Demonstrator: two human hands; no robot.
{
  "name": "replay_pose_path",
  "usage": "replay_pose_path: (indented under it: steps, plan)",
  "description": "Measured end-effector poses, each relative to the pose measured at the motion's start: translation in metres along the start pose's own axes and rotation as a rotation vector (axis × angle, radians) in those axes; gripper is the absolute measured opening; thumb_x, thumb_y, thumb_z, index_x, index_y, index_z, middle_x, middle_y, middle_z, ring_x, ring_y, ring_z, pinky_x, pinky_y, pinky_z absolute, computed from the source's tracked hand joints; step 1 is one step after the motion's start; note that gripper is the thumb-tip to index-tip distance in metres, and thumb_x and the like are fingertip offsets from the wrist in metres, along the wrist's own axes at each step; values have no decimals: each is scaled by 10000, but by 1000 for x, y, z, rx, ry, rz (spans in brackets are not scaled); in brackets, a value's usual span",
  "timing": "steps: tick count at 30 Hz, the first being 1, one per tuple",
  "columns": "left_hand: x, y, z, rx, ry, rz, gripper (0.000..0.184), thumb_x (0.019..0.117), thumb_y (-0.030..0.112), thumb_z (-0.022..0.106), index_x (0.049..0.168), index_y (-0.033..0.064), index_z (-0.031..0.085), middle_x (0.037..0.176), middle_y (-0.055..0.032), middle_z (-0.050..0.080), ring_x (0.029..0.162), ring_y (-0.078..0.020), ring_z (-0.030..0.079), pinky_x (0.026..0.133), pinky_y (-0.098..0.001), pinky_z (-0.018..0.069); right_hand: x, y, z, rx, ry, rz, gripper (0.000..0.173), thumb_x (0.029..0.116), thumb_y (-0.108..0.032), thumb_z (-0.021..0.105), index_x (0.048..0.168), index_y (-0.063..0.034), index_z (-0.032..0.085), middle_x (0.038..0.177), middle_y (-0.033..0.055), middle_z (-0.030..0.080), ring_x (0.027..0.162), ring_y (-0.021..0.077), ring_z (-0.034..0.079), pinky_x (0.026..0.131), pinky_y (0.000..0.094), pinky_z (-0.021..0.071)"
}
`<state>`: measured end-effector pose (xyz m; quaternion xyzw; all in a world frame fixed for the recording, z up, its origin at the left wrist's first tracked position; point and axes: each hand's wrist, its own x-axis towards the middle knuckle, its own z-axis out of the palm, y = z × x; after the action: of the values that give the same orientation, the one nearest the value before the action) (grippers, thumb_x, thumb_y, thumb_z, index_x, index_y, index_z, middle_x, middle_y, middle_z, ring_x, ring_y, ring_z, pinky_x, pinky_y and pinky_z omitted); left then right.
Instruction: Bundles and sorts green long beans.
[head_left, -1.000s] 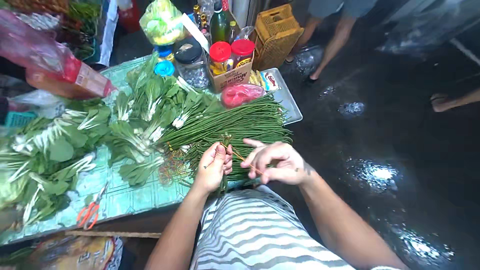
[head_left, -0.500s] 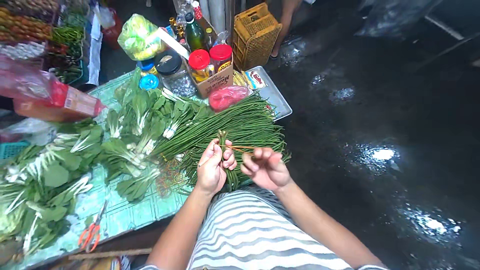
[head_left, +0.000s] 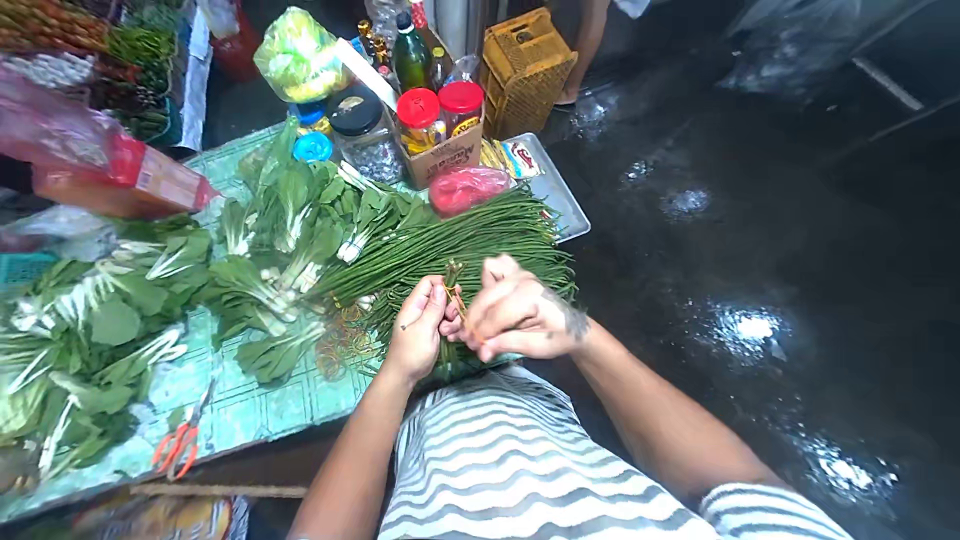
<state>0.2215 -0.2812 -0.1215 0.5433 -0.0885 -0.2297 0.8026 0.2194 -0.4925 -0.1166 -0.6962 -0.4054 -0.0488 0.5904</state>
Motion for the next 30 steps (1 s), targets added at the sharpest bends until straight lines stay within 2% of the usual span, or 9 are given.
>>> replay_pose_path:
  steps: [3,6,9,14,16,21,25,28,30]
  plan:
    - [-7,-6,1,-388,-101,35,215,1106,265,394,1165,112,532,794,9,544,649,-99,536,615,-269,490,-27,27,33,921,340,133,237,1005,-394,621,1023,-228,788,1073,-2,732,1012,132,653,913,334,519]
    - [-8,-17,7,-262,-138,196,139,1092,282,472,1123,163,536,839,-2,577,719,-100,554,668,-274,483,-19,23,51,1257,466,252,379,1034,-453,563,1282,-209,712,1272,83,679,1045,187,675,899,376,575]
    - [-4,-13,3,117,-93,328,129,1096,178,448,1153,110,541,898,-10,602,776,-78,570,691,-249,492,-1,11,40,1037,443,318,360,1034,-340,599,1314,-127,675,1312,115,655,1022,157,667,882,331,561]
    - [-11,-3,-2,709,-21,375,166,1074,176,507,1101,42,602,987,-50,679,871,-124,676,789,-332,600,17,-4,11,329,324,305,164,828,-82,814,963,-30,738,1010,93,749,978,197,705,841,351,600]
    - [-13,-5,2,796,19,351,173,1072,194,511,1110,63,619,923,-21,674,813,-99,661,750,-305,589,11,1,8,431,311,284,199,810,-61,793,978,-46,688,996,87,697,939,183,672,810,340,583]
    - [-14,-14,7,745,45,344,290,1086,203,481,1316,68,595,986,-35,696,808,-106,672,748,-313,602,-2,1,15,342,382,342,242,868,-90,746,1099,-72,677,1108,62,621,906,144,626,751,289,577]
    - [-12,-18,14,673,109,380,230,1070,205,536,1227,85,653,951,-13,698,755,-83,658,698,-294,591,5,-9,12,183,354,348,95,875,-18,730,968,-29,743,1014,70,654,859,149,651,713,270,599]
    - [-10,-20,13,581,74,300,203,1085,203,433,1106,71,585,759,2,622,635,-88,587,590,-258,517,10,-12,5,134,338,369,77,888,-19,701,956,-28,736,1020,76,661,836,148,655,685,263,598]
    - [-10,-20,10,416,8,239,224,1095,193,362,1091,55,539,776,-31,637,647,-101,576,601,-252,484,12,-14,3,133,345,380,84,893,-15,694,967,-25,734,1029,79,664,807,143,656,660,259,599]
